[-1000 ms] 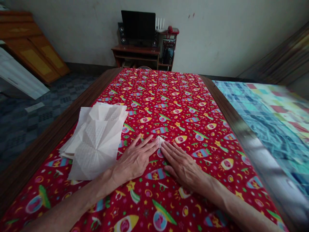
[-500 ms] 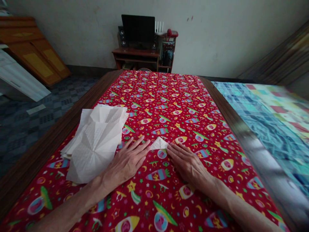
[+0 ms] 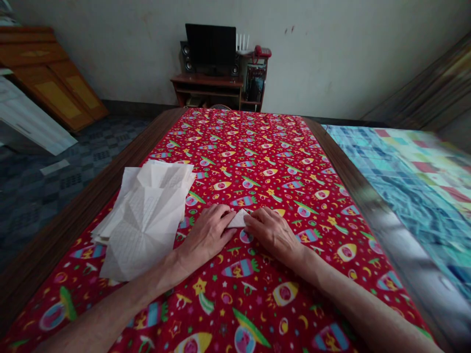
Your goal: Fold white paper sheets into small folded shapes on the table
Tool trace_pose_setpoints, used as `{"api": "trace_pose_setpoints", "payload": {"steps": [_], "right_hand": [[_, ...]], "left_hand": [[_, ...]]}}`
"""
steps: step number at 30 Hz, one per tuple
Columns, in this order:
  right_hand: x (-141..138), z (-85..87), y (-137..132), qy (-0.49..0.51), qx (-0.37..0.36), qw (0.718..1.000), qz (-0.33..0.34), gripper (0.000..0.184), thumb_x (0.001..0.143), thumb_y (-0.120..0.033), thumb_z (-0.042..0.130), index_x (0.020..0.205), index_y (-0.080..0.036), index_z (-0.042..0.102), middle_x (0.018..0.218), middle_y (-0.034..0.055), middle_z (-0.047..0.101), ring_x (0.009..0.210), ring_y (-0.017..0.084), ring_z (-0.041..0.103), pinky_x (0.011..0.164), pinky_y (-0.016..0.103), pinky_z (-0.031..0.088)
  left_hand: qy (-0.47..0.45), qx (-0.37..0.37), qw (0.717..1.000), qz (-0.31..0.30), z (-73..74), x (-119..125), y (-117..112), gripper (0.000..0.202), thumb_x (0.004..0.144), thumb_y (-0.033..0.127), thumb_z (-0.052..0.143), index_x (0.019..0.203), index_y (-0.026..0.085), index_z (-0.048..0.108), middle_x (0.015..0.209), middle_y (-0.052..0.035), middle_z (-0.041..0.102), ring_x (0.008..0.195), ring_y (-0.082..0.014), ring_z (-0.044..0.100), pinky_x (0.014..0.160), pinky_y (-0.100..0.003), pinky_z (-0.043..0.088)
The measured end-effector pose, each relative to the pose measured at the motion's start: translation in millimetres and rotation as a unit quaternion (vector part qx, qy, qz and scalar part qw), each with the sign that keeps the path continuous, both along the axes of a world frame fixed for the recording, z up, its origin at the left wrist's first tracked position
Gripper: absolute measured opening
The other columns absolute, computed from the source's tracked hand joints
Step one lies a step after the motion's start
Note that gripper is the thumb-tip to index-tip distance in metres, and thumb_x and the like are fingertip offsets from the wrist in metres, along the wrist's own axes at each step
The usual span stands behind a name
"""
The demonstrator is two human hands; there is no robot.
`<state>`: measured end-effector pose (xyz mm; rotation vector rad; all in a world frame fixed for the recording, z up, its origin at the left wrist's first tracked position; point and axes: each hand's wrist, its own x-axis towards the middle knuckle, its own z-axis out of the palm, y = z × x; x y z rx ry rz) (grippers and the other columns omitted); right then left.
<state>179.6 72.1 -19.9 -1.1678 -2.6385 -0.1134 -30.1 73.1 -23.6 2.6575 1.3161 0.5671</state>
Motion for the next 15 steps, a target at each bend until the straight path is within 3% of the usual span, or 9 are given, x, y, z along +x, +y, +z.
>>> {"api": "trace_pose_setpoints", "payload": {"steps": [4, 8, 12, 15], "right_hand": [[4.5, -0.9, 2.9, 0.009, -0.003, 1.000, 0.028, 0.010, 0.093, -0.020, 0.048, 0.094, -0.017, 0.058, 0.086, 0.0044, 0.059, 0.076, 0.016, 0.050, 0.064, 0.027, 0.037], [0.5, -2.4, 1.9, 0.013, 0.046, 0.999, 0.013, 0.012, 0.091, -0.016, 0.047, 0.087, -0.016, 0.058, 0.078, 0.0040, 0.057, 0.069, 0.016, 0.048, 0.059, 0.029, 0.034], [-7.4, -6.7, -3.2, 0.058, 0.077, 0.995, -0.003, 0.018, 0.093, -0.018, 0.043, 0.081, -0.017, 0.055, 0.074, 0.0038, 0.056, 0.066, 0.016, 0.047, 0.059, 0.029, 0.035], [-13.1, -10.6, -7.9, 0.102, 0.061, 0.993, -0.023, 0.016, 0.092, -0.016, 0.040, 0.081, -0.019, 0.051, 0.072, 0.0032, 0.055, 0.065, 0.017, 0.047, 0.058, 0.029, 0.035]], "left_hand": [[-0.019, -0.004, 1.000, 0.007, -2.0, 0.1, 0.9, 0.035, 0.087, 0.027, 0.059, 0.121, 0.018, 0.055, 0.109, -0.0068, 0.057, 0.098, -0.0229, 0.053, 0.086, -0.039, 0.048], [-0.064, -0.012, 0.997, 0.031, -5.9, 3.0, 1.3, 0.041, 0.090, 0.035, 0.055, 0.125, 0.016, 0.051, 0.106, -0.0087, 0.059, 0.099, -0.0236, 0.055, 0.087, -0.039, 0.049], [-0.105, -0.009, 0.993, 0.056, -11.9, 8.7, -1.2, 0.058, 0.093, 0.040, 0.048, 0.141, 0.012, 0.031, 0.114, -0.0140, 0.059, 0.106, -0.0270, 0.056, 0.091, -0.043, 0.049], [-0.131, -0.013, 0.990, 0.047, -15.0, 13.7, -4.0, 0.060, 0.094, 0.035, 0.044, 0.145, 0.012, 0.022, 0.126, -0.0163, 0.055, 0.113, -0.0260, 0.055, 0.095, -0.042, 0.048]]}}
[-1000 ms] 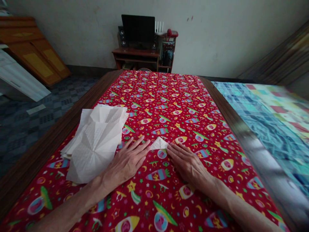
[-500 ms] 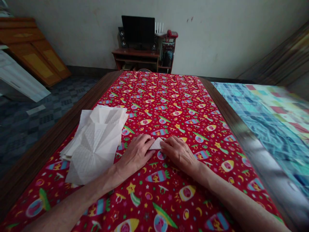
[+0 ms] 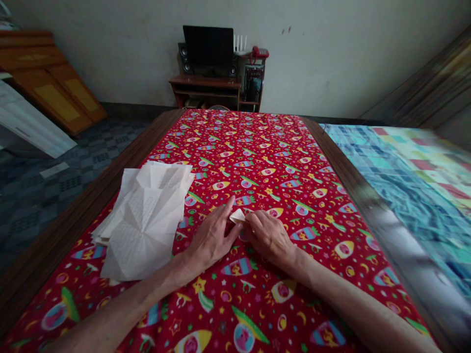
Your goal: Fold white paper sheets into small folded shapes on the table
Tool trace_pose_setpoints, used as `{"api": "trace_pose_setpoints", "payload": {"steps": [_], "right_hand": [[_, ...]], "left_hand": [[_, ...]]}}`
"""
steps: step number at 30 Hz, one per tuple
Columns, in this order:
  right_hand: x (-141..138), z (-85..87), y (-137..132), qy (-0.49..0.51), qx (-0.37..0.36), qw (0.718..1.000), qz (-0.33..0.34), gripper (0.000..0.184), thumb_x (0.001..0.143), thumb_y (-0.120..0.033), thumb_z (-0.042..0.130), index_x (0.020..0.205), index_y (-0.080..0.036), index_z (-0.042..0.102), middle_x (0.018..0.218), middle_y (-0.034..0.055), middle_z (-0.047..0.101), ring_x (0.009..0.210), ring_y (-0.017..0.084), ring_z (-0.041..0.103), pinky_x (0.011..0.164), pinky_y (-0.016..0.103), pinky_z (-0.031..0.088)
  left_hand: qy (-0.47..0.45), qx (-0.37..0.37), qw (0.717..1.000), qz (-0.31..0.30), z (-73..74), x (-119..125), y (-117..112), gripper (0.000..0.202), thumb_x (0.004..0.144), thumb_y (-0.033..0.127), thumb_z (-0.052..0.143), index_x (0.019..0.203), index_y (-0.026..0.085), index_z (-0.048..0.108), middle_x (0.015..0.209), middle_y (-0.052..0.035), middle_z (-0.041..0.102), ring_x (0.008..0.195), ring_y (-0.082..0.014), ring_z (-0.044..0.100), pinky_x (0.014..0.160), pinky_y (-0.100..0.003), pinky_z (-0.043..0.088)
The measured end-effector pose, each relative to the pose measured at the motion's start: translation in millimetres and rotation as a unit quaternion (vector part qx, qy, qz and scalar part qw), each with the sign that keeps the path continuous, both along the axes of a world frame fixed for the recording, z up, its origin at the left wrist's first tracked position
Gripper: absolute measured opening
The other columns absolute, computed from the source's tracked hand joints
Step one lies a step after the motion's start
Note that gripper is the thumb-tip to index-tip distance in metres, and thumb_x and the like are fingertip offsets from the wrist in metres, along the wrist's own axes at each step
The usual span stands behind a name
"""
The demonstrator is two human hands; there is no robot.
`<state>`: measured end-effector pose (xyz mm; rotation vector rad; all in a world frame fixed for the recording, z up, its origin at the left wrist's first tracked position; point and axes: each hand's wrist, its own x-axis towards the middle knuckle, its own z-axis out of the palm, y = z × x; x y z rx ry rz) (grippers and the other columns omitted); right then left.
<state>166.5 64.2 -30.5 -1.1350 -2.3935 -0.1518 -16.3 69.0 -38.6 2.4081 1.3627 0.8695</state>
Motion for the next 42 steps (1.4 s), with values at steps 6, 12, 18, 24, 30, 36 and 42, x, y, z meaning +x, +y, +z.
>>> {"api": "trace_pose_setpoints", "payload": {"steps": [6, 12, 18, 24, 30, 36, 42], "right_hand": [[-5.7, 1.8, -3.7, 0.092, -0.072, 0.993, 0.008, 0.006, 0.089, -0.018, 0.042, 0.085, -0.018, 0.046, 0.075, 0.0032, 0.056, 0.066, 0.015, 0.050, 0.061, 0.026, 0.039], [-2.1, 1.8, 3.1, 0.092, -0.072, 0.993, -0.021, 0.008, 0.087, -0.015, 0.042, 0.083, -0.019, 0.047, 0.071, 0.0024, 0.058, 0.062, 0.014, 0.052, 0.056, 0.024, 0.035], [1.8, -3.1, 2.6, 0.059, -0.070, 0.994, -0.060, 0.007, 0.083, -0.014, 0.046, 0.083, -0.019, 0.051, 0.069, 0.0014, 0.060, 0.060, 0.013, 0.053, 0.053, 0.024, 0.031], [3.2, 1.4, -0.6, -0.002, -0.039, 0.997, -0.066, 0.017, 0.090, -0.017, 0.043, 0.096, -0.017, 0.060, 0.077, 0.0037, 0.063, 0.066, 0.015, 0.054, 0.054, 0.026, 0.030], [0.9, 3.2, 4.2, 0.015, -0.096, 0.992, -0.085, 0.009, 0.086, -0.021, 0.052, 0.083, -0.018, 0.060, 0.076, 0.0023, 0.063, 0.064, 0.014, 0.054, 0.054, 0.025, 0.027], [-2.9, 5.6, 6.9, 0.034, -0.128, 0.986, -0.097, 0.015, 0.088, -0.024, 0.049, 0.077, -0.018, 0.059, 0.070, 0.0010, 0.062, 0.059, 0.012, 0.052, 0.055, 0.025, 0.026], [-1.1, 7.4, 8.1, 0.009, -0.181, 0.980, -0.086, 0.008, 0.079, -0.015, 0.055, 0.084, -0.017, 0.061, 0.075, 0.0019, 0.063, 0.064, 0.014, 0.054, 0.057, 0.024, 0.028]], "left_hand": [[-0.013, -0.011, 1.000, -0.010, 0.6, 10.7, -3.0, 0.057, 0.090, 0.019, 0.043, 0.144, 0.014, 0.026, 0.128, -0.0144, 0.055, 0.114, -0.0235, 0.056, 0.097, -0.040, 0.049], [-0.006, -0.036, 0.999, -0.035, 4.4, 9.7, -2.6, 0.063, 0.084, 0.008, 0.044, 0.143, 0.019, 0.030, 0.116, -0.0100, 0.058, 0.104, -0.0221, 0.059, 0.090, -0.037, 0.053], [0.038, -0.008, 0.999, -0.016, 5.1, 2.5, 0.8, 0.043, 0.089, 0.011, 0.042, 0.130, 0.020, 0.048, 0.099, -0.0053, 0.058, 0.087, -0.0174, 0.061, 0.079, -0.030, 0.054], [0.063, -0.007, 0.998, -0.023, 3.1, 2.6, 0.8, 0.035, 0.092, 0.015, 0.042, 0.124, 0.018, 0.053, 0.094, -0.0042, 0.056, 0.082, -0.0159, 0.059, 0.075, -0.027, 0.054], [0.021, 0.007, 0.999, -0.024, -0.8, 4.0, 1.7, 0.035, 0.090, 0.013, 0.044, 0.123, 0.018, 0.055, 0.093, -0.0040, 0.057, 0.083, -0.0158, 0.059, 0.077, -0.028, 0.054], [-0.011, 0.002, 0.999, -0.033, 0.3, 6.0, 1.7, 0.038, 0.086, 0.009, 0.045, 0.122, 0.013, 0.058, 0.090, -0.0056, 0.058, 0.081, -0.0169, 0.060, 0.075, -0.029, 0.054], [-0.031, -0.005, 0.998, -0.045, 0.1, 6.1, 1.9, 0.038, 0.084, 0.006, 0.047, 0.118, 0.015, 0.060, 0.090, -0.0052, 0.059, 0.082, -0.0168, 0.061, 0.075, -0.028, 0.053]]}}
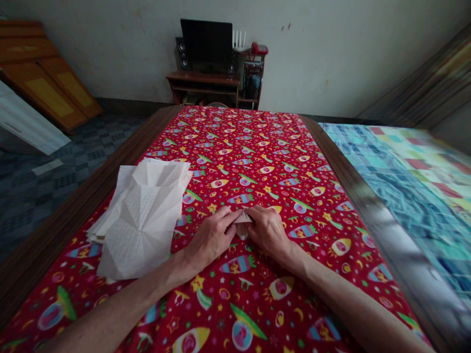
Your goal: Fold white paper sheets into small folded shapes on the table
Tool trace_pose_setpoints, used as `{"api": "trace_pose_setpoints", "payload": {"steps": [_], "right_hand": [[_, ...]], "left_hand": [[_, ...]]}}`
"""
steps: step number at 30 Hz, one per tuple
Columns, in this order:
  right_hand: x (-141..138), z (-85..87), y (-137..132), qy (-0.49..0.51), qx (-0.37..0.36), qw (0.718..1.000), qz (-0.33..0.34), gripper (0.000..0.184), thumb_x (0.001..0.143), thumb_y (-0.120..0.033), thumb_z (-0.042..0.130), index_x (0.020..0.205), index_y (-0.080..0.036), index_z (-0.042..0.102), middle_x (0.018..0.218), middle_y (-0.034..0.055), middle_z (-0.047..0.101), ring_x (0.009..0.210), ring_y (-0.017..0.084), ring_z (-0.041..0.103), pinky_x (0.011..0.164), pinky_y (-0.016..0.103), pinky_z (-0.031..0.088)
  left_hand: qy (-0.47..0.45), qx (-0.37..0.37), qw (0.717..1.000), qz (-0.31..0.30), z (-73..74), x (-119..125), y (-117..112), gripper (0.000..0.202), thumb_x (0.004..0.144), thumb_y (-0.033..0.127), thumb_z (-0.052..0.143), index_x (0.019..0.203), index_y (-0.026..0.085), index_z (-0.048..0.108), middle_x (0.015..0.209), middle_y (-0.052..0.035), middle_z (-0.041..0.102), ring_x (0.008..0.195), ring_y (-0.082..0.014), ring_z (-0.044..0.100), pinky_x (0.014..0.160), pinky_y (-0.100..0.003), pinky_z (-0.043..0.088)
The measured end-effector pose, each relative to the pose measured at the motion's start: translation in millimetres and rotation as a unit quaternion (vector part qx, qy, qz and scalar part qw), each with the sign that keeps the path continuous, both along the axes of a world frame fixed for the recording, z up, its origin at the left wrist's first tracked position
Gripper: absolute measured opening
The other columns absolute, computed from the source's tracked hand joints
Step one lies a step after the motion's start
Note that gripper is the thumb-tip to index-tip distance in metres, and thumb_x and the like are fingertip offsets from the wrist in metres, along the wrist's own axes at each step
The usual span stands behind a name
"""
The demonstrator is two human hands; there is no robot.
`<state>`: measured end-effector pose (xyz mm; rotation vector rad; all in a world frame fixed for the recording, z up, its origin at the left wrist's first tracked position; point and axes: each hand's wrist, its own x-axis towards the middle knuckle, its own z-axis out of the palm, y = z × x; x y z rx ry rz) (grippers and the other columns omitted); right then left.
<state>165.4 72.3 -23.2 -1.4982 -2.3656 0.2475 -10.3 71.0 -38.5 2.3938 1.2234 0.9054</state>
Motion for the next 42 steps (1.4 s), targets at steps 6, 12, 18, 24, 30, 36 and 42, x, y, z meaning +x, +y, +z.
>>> {"api": "trace_pose_setpoints", "payload": {"steps": [6, 12, 18, 24, 30, 36, 42], "right_hand": [[0.1, -3.4, -4.6, -0.104, 0.057, 0.992, 0.034, 0.010, 0.087, -0.014, 0.051, 0.088, -0.016, 0.061, 0.080, 0.0049, 0.061, 0.069, 0.016, 0.052, 0.055, 0.027, 0.029], [10.2, 0.9, -17.1, -0.114, 0.115, 0.981, 0.104, 0.019, 0.089, -0.012, 0.050, 0.106, -0.012, 0.059, 0.091, 0.0081, 0.059, 0.080, 0.020, 0.049, 0.063, 0.029, 0.040], [16.7, 1.5, -19.0, -0.150, 0.105, 0.975, 0.127, 0.021, 0.090, -0.013, 0.049, 0.108, -0.012, 0.059, 0.090, 0.0085, 0.057, 0.078, 0.020, 0.047, 0.063, 0.030, 0.043], [17.0, 3.1, -19.0, -0.161, 0.091, 0.975, 0.123, 0.029, 0.092, -0.015, 0.046, 0.119, -0.012, 0.055, 0.091, 0.0092, 0.056, 0.082, 0.021, 0.047, 0.064, 0.031, 0.045], [23.1, -2.4, -21.4, -0.086, 0.113, 0.980, 0.140, 0.024, 0.093, -0.016, 0.045, 0.114, -0.013, 0.058, 0.093, 0.0095, 0.057, 0.081, 0.020, 0.047, 0.065, 0.032, 0.046], [27.9, -2.8, -23.1, -0.021, 0.128, 0.977, 0.169, 0.021, 0.094, -0.016, 0.043, 0.103, -0.015, 0.062, 0.090, 0.0089, 0.058, 0.080, 0.019, 0.049, 0.065, 0.030, 0.045], [32.5, -11.6, -20.4, 0.121, 0.074, 0.976, 0.163, 0.016, 0.092, -0.019, 0.050, 0.095, -0.016, 0.065, 0.086, 0.0066, 0.059, 0.075, 0.014, 0.054, 0.061, 0.024, 0.044]], "left_hand": [[0.041, 0.007, 0.999, 0.007, -1.6, -5.3, -2.3, 0.032, 0.087, 0.010, 0.051, 0.117, 0.018, 0.060, 0.093, -0.0035, 0.057, 0.082, -0.0162, 0.060, 0.074, -0.027, 0.053], [0.136, 0.069, 0.988, -0.026, 4.1, -7.5, -9.6, 0.024, 0.096, 0.020, 0.041, 0.113, 0.016, 0.059, 0.089, -0.0035, 0.056, 0.082, -0.0166, 0.056, 0.074, -0.029, 0.050], [0.229, 0.067, 0.971, -0.033, 14.2, -6.5, -11.7, 0.024, 0.098, 0.024, 0.037, 0.111, 0.019, 0.057, 0.092, -0.0040, 0.056, 0.087, -0.0194, 0.054, 0.077, -0.033, 0.048], [0.314, 0.045, 0.947, -0.059, 24.9, -5.6, -5.6, 0.029, 0.097, 0.020, 0.036, 0.122, 0.017, 0.050, 0.096, -0.0055, 0.055, 0.085, -0.0211, 0.054, 0.074, -0.036, 0.048], [0.310, 0.065, 0.945, -0.078, 24.7, -12.4, -6.9, 0.029, 0.095, 0.018, 0.042, 0.124, 0.018, 0.049, 0.097, -0.0047, 0.055, 0.087, -0.0208, 0.053, 0.077, -0.036, 0.048], [0.201, 0.131, 0.965, -0.105, 15.5, -18.2, -19.2, 0.022, 0.097, 0.016, 0.038, 0.102, 0.012, 0.060, 0.085, -0.0041, 0.057, 0.080, -0.0176, 0.054, 0.073, -0.030, 0.049], [0.038, 0.040, 0.996, -0.067, -3.9, -19.4, -15.2, 0.017, 0.095, 0.017, 0.045, 0.086, 0.015, 0.059, 0.082, -0.0027, 0.058, 0.077, -0.0137, 0.057, 0.069, -0.025, 0.049]]}}
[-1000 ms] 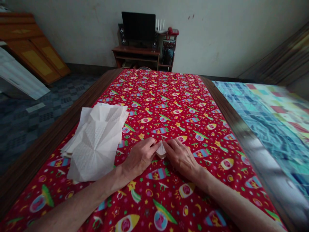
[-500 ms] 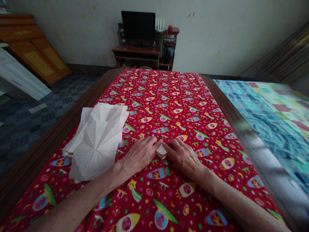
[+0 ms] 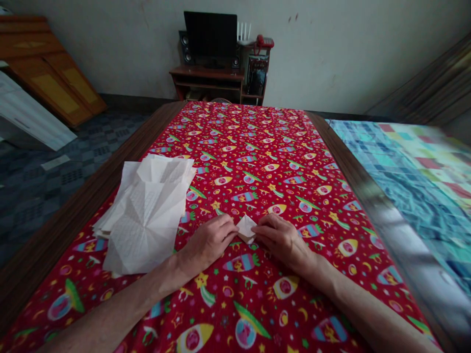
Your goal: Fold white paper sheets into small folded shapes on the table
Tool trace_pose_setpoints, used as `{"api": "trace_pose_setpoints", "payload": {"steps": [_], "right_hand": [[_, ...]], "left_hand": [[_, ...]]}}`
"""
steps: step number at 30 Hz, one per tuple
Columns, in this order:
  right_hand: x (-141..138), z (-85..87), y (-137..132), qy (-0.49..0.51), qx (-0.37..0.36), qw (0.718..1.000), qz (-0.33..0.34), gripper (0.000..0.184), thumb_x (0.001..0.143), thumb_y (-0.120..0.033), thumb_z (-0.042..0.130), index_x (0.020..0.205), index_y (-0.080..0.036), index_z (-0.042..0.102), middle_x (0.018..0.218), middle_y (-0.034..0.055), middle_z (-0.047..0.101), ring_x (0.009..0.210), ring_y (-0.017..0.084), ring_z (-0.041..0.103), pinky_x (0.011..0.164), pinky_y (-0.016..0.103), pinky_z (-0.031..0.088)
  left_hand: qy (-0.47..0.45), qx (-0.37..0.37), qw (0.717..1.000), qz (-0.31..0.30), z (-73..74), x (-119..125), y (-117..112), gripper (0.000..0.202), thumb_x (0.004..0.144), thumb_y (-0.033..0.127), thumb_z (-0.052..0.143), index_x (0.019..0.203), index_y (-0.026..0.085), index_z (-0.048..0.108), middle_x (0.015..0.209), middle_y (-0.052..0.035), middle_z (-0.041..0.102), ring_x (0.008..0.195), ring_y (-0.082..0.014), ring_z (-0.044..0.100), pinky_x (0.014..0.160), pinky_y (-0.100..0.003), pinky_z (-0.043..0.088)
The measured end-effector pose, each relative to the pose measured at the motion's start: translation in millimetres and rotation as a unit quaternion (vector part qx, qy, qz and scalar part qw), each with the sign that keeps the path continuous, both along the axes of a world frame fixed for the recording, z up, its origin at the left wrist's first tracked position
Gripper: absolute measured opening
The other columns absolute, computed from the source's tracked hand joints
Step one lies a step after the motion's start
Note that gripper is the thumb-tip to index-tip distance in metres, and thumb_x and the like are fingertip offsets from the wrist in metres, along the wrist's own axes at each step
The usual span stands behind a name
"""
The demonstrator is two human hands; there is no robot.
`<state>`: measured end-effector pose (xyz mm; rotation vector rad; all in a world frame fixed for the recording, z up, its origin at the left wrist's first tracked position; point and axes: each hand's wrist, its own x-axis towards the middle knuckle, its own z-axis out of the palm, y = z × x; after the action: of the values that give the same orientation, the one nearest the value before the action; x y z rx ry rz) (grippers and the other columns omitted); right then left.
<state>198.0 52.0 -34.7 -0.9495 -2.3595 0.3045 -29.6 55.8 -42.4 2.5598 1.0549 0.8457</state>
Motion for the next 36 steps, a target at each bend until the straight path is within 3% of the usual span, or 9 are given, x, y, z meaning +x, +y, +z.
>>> {"api": "trace_pose_setpoints", "payload": {"steps": [4, 7, 13, 23, 28, 36], "right_hand": [[-0.7, 0.3, 0.9, 0.051, -0.082, 0.995, -0.029, 0.017, 0.093, -0.024, 0.051, 0.088, -0.017, 0.066, 0.084, 0.0051, 0.060, 0.073, 0.013, 0.056, 0.062, 0.023, 0.045], [-2.7, 3.5, 0.3, 0.055, -0.101, 0.993, -0.039, 0.019, 0.094, -0.025, 0.050, 0.087, -0.017, 0.066, 0.083, 0.0052, 0.060, 0.072, 0.013, 0.056, 0.062, 0.023, 0.045], [-7.9, 7.5, -3.5, 0.015, -0.097, 0.992, -0.084, 0.021, 0.094, -0.023, 0.047, 0.080, -0.017, 0.061, 0.080, 0.0048, 0.057, 0.070, 0.013, 0.053, 0.061, 0.023, 0.041], [-13.9, 11.1, 0.8, -0.126, -0.059, 0.981, -0.134, 0.024, 0.095, -0.030, 0.046, 0.077, -0.017, 0.057, 0.078, 0.0042, 0.055, 0.070, 0.015, 0.051, 0.061, 0.026, 0.035], [-15.6, 12.1, 5.2, -0.141, -0.058, 0.978, -0.140, 0.027, 0.094, -0.036, 0.049, 0.075, -0.018, 0.056, 0.076, 0.0032, 0.056, 0.067, 0.014, 0.050, 0.058, 0.025, 0.033], [-9.6, 11.0, 5.9, -0.127, -0.079, 0.980, -0.131, 0.025, 0.094, -0.035, 0.049, 0.076, -0.018, 0.057, 0.076, 0.0026, 0.055, 0.063, 0.013, 0.049, 0.055, 0.025, 0.031]], "left_hand": [[-0.031, -0.053, 0.998, 0.023, -2.4, 1.8, 2.3, 0.011, 0.092, 0.017, 0.051, 0.084, 0.016, 0.059, 0.080, -0.0023, 0.058, 0.075, -0.0135, 0.057, 0.067, -0.025, 0.049], [-0.045, -0.076, 0.996, 0.032, 0.0, 3.4, 1.4, 0.012, 0.091, 0.017, 0.052, 0.081, 0.016, 0.059, 0.080, -0.0021, 0.058, 0.074, -0.0132, 0.057, 0.067, -0.025, 0.048], [-0.043, -0.097, 0.992, 0.064, 5.0, 6.5, 2.6, 0.015, 0.089, 0.016, 0.055, 0.075, 0.017, 0.057, 0.077, -0.0007, 0.055, 0.071, -0.0125, 0.055, 0.066, -0.024, 0.045], [0.049, -0.099, 0.988, 0.112, 11.0, 12.3, 5.0, 0.018, 0.090, 0.025, 0.055, 0.074, 0.017, 0.052, 0.080, -0.0001, 0.052, 0.075, -0.0141, 0.054, 0.069, -0.026, 0.044], [0.089, -0.089, 0.986, 0.113, 11.7, 12.6, 10.4, 0.024, 0.089, 0.035, 0.058, 0.073, 0.018, 0.052, 0.078, 0.0019, 0.051, 0.070, -0.0129, 0.052, 0.063, -0.025, 0.041], [0.121, -0.075, 0.983, 0.120, 14.3, 3.3, 11.0, 0.018, 0.085, 0.029, 0.063, 0.076, 0.019, 0.053, 0.080, 0.0025, 0.053, 0.071, -0.0124, 0.054, 0.063, -0.024, 0.041]]}}
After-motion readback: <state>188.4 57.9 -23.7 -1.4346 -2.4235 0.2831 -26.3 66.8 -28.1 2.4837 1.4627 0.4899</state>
